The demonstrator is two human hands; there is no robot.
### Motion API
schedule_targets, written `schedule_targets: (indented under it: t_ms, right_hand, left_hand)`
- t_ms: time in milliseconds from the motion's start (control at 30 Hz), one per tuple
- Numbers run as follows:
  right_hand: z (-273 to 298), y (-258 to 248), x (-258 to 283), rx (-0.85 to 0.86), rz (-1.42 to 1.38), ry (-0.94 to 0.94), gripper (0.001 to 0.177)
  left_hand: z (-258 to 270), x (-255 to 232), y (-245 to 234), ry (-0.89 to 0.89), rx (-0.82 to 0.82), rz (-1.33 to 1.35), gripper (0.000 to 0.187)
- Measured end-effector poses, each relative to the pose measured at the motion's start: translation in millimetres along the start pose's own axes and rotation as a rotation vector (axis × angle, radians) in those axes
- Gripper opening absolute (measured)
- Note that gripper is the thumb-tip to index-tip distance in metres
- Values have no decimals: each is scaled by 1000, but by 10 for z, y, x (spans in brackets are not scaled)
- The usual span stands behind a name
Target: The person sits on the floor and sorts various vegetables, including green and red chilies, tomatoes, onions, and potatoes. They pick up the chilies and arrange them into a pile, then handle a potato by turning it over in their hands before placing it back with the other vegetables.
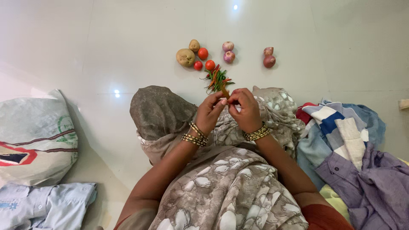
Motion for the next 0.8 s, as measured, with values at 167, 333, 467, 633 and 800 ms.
schedule_targets:
  t_ms: [167,333,467,633,800]
  right_hand:
    - [-19,15,129,-37,83,-103,19]
    - [-12,-18,160,-57,24,-111,21]
    - [3,-9,208,-48,52,-129,18]
    - [35,17,172,-40,27,-112,15]
    - [87,102,-68,-28,129,-175,16]
  left_hand:
    - [9,37,78,-44,63,339,30]
    - [-24,40,41,-77,18,446,24]
    - [-40,48,20,-186,-32,657,19]
    - [-31,33,-35,-296,-16,807,18]
    - [-136,177,-66,-306,-26,868,15]
Point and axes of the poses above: each hand's wrist, its own z-axis away from the middle knuckle, its own y-axis out of the palm, x = y × z, the point moved 2 cm from there along -z, towards the middle knuckle, and after that the axes turned 5 degrees about -y, right-handed, at the moved point
